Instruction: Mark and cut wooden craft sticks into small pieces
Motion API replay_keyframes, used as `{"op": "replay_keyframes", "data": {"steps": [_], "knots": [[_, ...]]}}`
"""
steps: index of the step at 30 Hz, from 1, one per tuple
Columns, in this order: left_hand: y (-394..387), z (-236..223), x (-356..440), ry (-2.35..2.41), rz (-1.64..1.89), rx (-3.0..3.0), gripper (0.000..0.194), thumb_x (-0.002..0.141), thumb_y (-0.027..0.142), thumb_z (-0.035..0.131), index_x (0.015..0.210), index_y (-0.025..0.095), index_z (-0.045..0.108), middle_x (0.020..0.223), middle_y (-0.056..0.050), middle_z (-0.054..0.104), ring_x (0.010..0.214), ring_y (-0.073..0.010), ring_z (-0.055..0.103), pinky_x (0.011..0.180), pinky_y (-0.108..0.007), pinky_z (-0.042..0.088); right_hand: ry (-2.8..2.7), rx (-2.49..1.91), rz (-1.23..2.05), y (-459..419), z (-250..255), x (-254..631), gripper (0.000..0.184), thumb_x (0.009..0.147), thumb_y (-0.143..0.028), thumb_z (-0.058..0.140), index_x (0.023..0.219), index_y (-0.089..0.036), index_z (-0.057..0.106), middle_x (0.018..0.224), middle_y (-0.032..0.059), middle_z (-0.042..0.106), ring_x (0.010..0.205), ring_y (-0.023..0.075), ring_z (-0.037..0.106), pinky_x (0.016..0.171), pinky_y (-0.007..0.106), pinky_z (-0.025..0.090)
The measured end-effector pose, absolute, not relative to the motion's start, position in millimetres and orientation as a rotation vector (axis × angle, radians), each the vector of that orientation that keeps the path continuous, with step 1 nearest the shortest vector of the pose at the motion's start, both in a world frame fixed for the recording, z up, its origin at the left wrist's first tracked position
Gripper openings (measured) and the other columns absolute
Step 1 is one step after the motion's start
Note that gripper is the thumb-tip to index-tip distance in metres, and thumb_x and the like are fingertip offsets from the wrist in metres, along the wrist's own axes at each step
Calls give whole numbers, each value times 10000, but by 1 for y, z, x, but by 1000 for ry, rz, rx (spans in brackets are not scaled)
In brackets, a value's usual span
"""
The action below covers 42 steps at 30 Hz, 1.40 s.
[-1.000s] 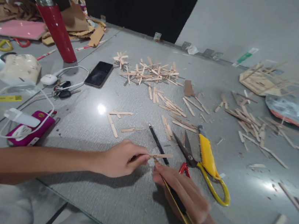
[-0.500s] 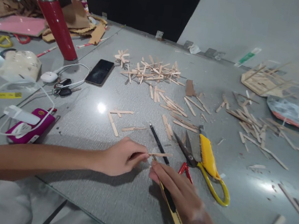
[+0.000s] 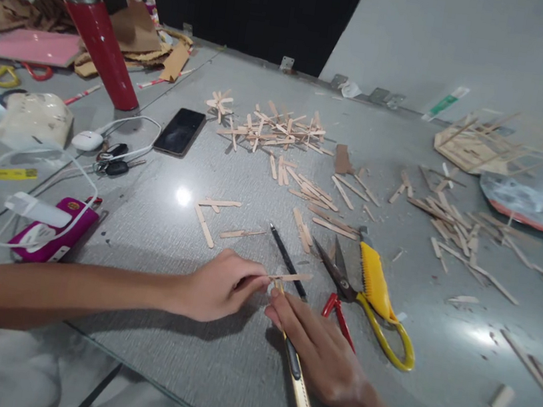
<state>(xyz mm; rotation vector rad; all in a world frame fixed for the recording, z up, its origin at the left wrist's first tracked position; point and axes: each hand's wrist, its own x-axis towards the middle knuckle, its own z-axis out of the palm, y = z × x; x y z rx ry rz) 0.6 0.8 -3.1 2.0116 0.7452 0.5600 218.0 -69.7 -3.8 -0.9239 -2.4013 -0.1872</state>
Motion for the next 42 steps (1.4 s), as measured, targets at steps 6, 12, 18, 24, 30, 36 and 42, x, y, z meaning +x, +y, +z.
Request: {"op": "replay_keyframes", "data": {"steps": [6,12,18,24,30,36,42], "knots": [[0,-3,1,746,583,2054,364,1079,250,421,767,164,588,588,56,431,516,-91,387,537,-220,308,-2402,-884,-308,-67,-3,216,525,1074,-97,553,1585,-33,450,1056,152,851,889,244,833,670,309,680],[1,-4,2,779,610,2055,386,1086,272,412,743,173,558,592,52,439,527,-96,399,548,-227,311,-2389,-867,-318,-70,-2,214,541,1042,-84,610,1568,-36,493,1046,151,853,874,248,833,706,306,691],[2,-7,2,832,618,1995,389,1080,306,423,745,176,573,568,53,471,528,-103,425,570,-231,341,-2369,-836,-277,-77,-8,217,622,993,-69,678,1583,-35,481,1053,161,851,904,271,837,760,315,705],[3,-3,1,844,619,1842,437,1080,340,410,680,189,503,573,41,527,526,-99,475,570,-219,360,-2098,-1050,-333,-74,-10,217,726,965,-31,697,1632,-159,442,1022,94,863,796,232,841,736,288,693],[2,-1,1,837,621,1720,344,1086,341,396,852,181,592,532,67,518,468,-102,466,554,-216,379,-1937,-1202,-8,-71,-4,225,392,984,-57,666,1324,-244,721,893,29,850,652,171,802,606,237,654],[2,-4,0,816,705,1708,318,1097,314,372,917,174,593,546,67,502,465,-107,453,541,-221,374,-1704,-1149,521,-64,-2,236,541,1087,-129,435,1597,-304,470,1444,124,698,1057,227,812,860,368,704],[4,-4,0,771,697,1666,352,1114,400,368,936,174,571,561,60,495,479,-110,439,520,-221,346,-1442,-1139,737,-65,0,226,255,1102,-253,494,1318,-251,629,1010,75,803,589,131,721,475,216,594]]}}
